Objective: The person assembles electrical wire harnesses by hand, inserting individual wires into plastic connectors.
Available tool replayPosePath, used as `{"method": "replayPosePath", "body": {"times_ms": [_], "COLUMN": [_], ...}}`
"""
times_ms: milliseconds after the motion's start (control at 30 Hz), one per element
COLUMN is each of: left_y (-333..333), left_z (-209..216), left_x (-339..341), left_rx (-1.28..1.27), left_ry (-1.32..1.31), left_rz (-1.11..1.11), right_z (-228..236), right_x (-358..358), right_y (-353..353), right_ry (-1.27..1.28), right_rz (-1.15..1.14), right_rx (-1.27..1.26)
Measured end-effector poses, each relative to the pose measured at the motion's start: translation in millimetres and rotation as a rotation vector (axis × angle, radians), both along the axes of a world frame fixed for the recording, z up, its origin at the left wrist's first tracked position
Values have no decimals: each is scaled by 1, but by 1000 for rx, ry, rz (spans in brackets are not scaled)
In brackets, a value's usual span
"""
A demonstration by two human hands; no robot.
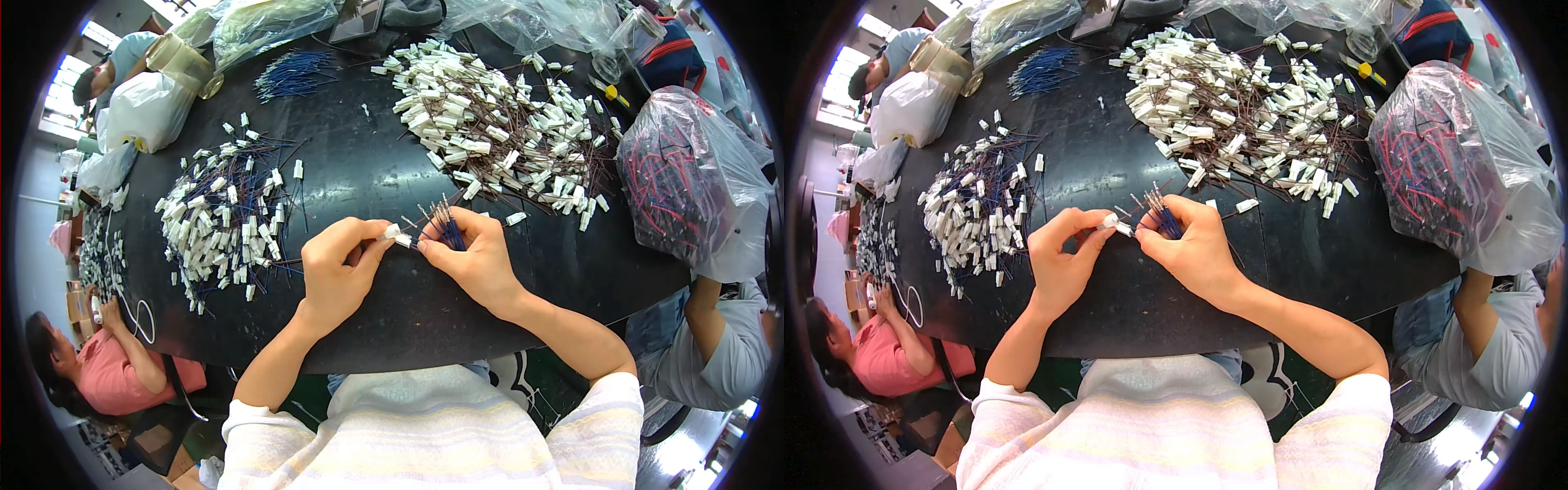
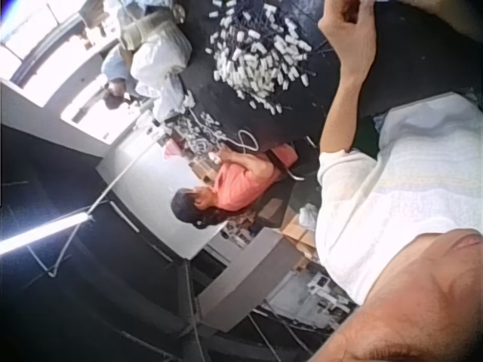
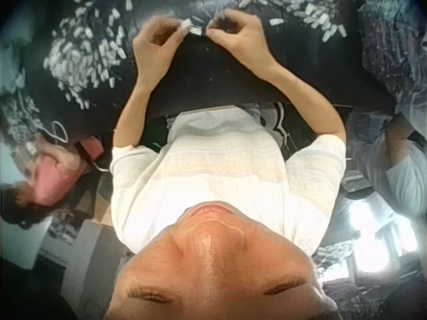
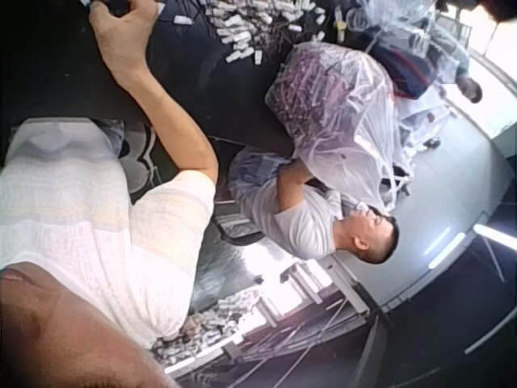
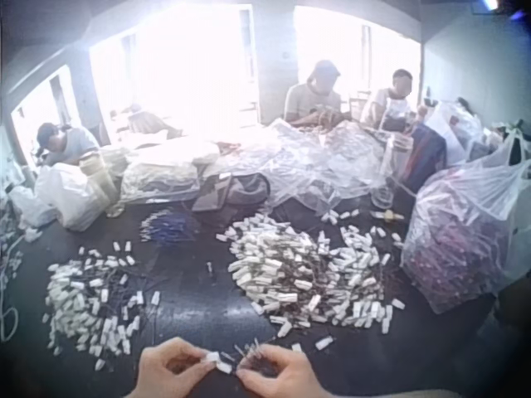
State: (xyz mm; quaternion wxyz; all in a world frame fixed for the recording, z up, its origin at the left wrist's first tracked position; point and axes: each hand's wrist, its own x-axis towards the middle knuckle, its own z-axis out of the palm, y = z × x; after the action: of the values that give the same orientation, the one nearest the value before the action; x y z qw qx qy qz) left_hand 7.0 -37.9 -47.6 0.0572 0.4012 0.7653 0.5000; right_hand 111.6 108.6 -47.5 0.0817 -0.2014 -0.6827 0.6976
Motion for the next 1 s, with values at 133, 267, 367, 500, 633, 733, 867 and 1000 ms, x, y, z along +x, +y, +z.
{"method": "replayPosePath", "body": {"times_ms": [133,267,367,500,633,733,867,1000], "left_y": [-2,-2,1,-1,1,-1,-2,-2], "left_z": [1,3,3,2,5,5,7,8], "left_x": [-1,-4,-6,-8,-10,-14,-13,-15], "left_rx": [-3,0,68,75,68,78,62,35], "left_ry": [162,185,268,372,380,380,424,462], "left_rz": [-32,-52,-91,-180,-202,-200,-239,-324], "right_z": [0,1,2,0,-2,-1,-2,-5], "right_x": [1,0,1,1,3,3,2,3], "right_y": [2,3,3,3,6,6,5,6], "right_ry": [-15,-11,-14,0,21,12,23,15], "right_rz": [1,-7,-3,15,41,56,55,63], "right_rx": [28,-12,-11,-22,13,14,7,42]}}
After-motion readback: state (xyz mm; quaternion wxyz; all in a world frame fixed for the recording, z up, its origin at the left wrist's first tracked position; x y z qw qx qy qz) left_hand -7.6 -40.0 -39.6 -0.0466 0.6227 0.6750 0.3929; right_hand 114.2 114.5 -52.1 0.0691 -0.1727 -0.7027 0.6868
